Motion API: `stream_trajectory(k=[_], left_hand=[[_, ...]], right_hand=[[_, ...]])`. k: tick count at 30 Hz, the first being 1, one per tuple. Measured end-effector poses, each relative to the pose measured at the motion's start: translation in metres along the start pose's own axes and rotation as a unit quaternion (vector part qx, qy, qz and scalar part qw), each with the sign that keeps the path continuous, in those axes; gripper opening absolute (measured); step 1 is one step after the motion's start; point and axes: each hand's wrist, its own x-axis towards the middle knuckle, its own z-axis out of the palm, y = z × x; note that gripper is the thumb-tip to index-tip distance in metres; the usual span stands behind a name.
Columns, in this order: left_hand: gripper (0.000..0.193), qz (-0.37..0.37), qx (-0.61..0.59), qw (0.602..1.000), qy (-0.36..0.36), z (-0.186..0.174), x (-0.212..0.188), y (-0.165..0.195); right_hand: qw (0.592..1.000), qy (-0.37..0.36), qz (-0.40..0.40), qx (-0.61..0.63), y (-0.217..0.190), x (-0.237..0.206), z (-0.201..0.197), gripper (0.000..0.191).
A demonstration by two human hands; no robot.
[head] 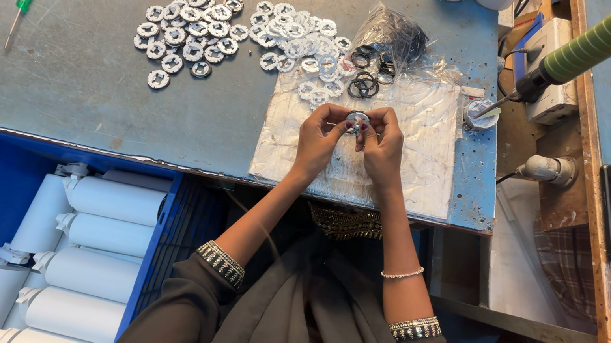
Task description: The person repeatedly picks up small white and black circular components from a workbench and presses them together by hand. The assembled units are placed back on the table as the process continues.
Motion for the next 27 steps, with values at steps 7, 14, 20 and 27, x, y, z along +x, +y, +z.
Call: stream_trajectory(k=[7, 14, 20, 27], left_hand=[[0.004, -0.006, -0.066, 0.998, -0.005, 0.002, -0.003, -0.003], [0.006, -0.009, 0.023, 0.999, 0.041, 0.007, -0.006, -0.006], [0.010, -0.031, 0.055, 0.997, 0.054, 0.008, -0.006, -0.002], [0.007, 0.014, -0.021, 0.995, 0.100, -0.014, 0.011, 0.009]], right_hand=[[0.996, -0.028, 0.041, 0.080, -0.001, 0.000, -0.006, 0.006], [0.996, -0.001, -0.013, -0.094, -0.007, -0.002, 0.000, 0.007], [0.974, 0.039, -0.100, -0.197, -0.015, -0.005, 0.013, 0.013], [0.980, 0.060, -0.120, -0.149, -0.027, -0.002, 0.018, 0.020]])
